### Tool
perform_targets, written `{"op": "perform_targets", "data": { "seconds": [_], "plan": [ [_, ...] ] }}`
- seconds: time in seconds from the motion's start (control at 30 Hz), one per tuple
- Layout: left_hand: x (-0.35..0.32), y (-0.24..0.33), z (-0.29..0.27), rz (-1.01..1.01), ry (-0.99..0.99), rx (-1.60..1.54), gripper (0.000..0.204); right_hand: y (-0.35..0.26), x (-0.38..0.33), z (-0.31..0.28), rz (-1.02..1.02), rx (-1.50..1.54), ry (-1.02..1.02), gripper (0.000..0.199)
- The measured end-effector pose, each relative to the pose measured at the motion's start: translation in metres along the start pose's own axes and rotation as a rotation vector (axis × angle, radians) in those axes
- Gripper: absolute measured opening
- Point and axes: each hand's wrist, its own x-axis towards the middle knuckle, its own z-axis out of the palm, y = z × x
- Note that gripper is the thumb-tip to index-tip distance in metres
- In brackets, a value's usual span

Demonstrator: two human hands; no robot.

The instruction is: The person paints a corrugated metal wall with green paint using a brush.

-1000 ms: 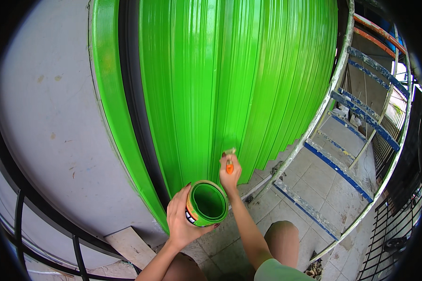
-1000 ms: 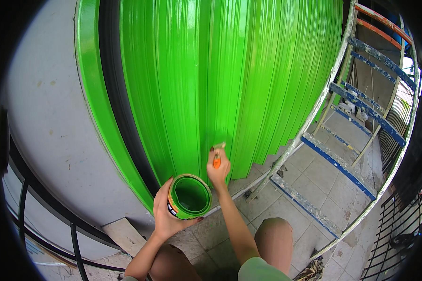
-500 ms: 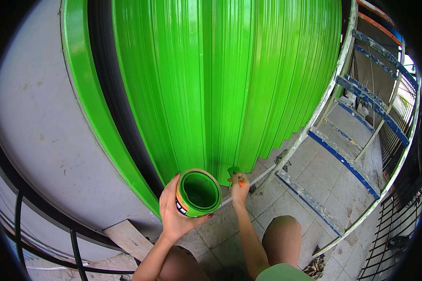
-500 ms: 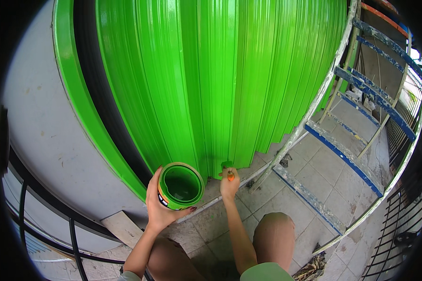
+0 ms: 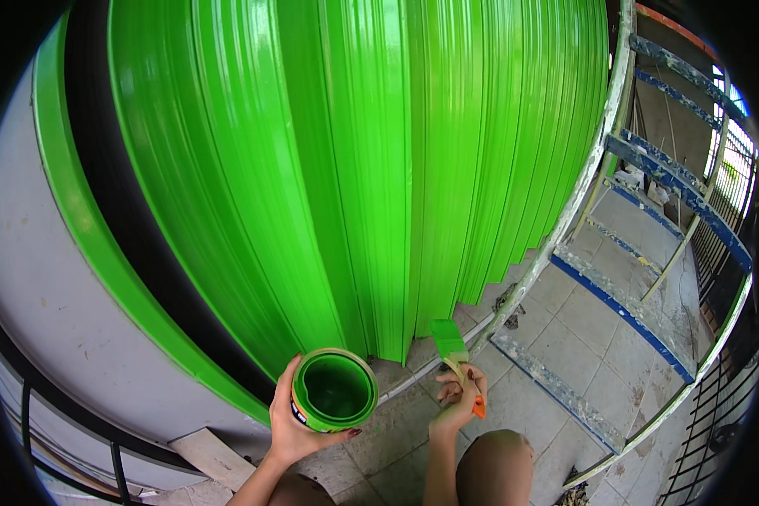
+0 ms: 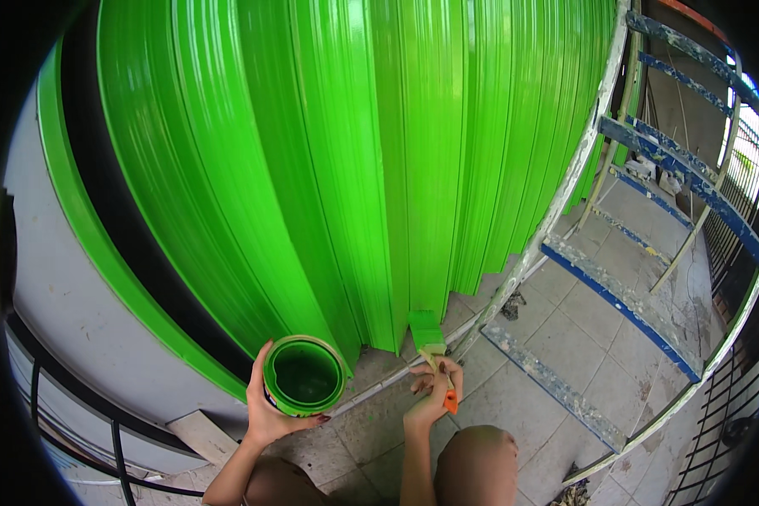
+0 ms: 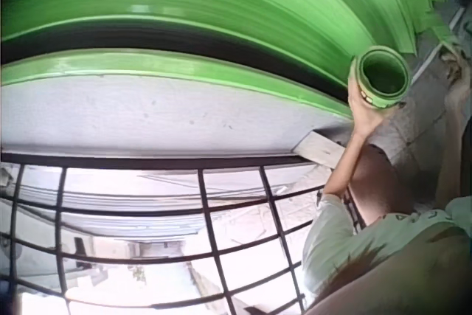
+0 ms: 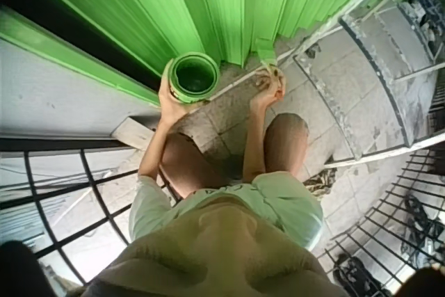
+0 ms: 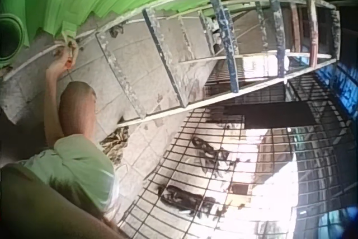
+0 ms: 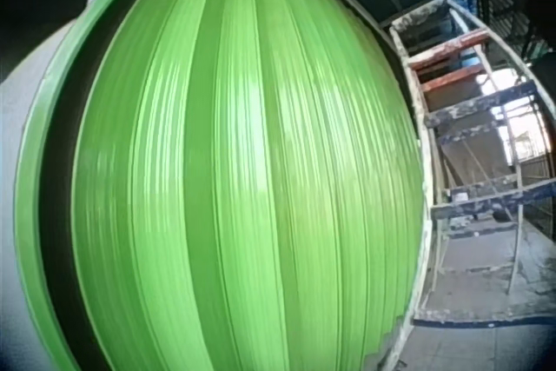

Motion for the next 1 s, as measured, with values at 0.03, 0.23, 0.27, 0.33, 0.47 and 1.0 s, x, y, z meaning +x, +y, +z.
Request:
{"op": "perform_targets", "data": {
  "seconds": [0.03, 0.23, 0.27, 0.33, 0.47, 1.0],
  "plan": [
    [0.002, -0.002, 0.002, -0.001, -0.028, -0.059, 0.116, -0.006, 0.003, 0.002, -0.084, 0.073, 0.023, 0.023],
    [0.02, 0.001, 0.023, 0.002, -0.179, -0.246, 0.125, -0.064, 0.048, 0.004, -0.203, 0.451, 0.314, 0.026],
    [0.028, 0.002, 0.027, 0.013, -0.21, -0.207, 0.123, -0.084, 0.055, 0.009, -0.25, 0.454, 0.313, 0.024],
    [0.05, 0.036, 0.034, 0.012, -0.23, -0.202, 0.12, -0.123, 0.07, 0.026, -0.267, 0.317, 0.324, 0.024],
    [0.081, 0.058, 0.041, 0.06, -0.261, -0.13, 0.117, -0.156, 0.101, 0.044, -0.288, 0.117, 0.336, 0.024],
    [0.006, 0.009, 0.068, -0.071, -0.047, -0.154, 0.119, 0.018, 0.125, -0.032, 0.489, 0.233, -0.16, 0.025]
  ]
}}
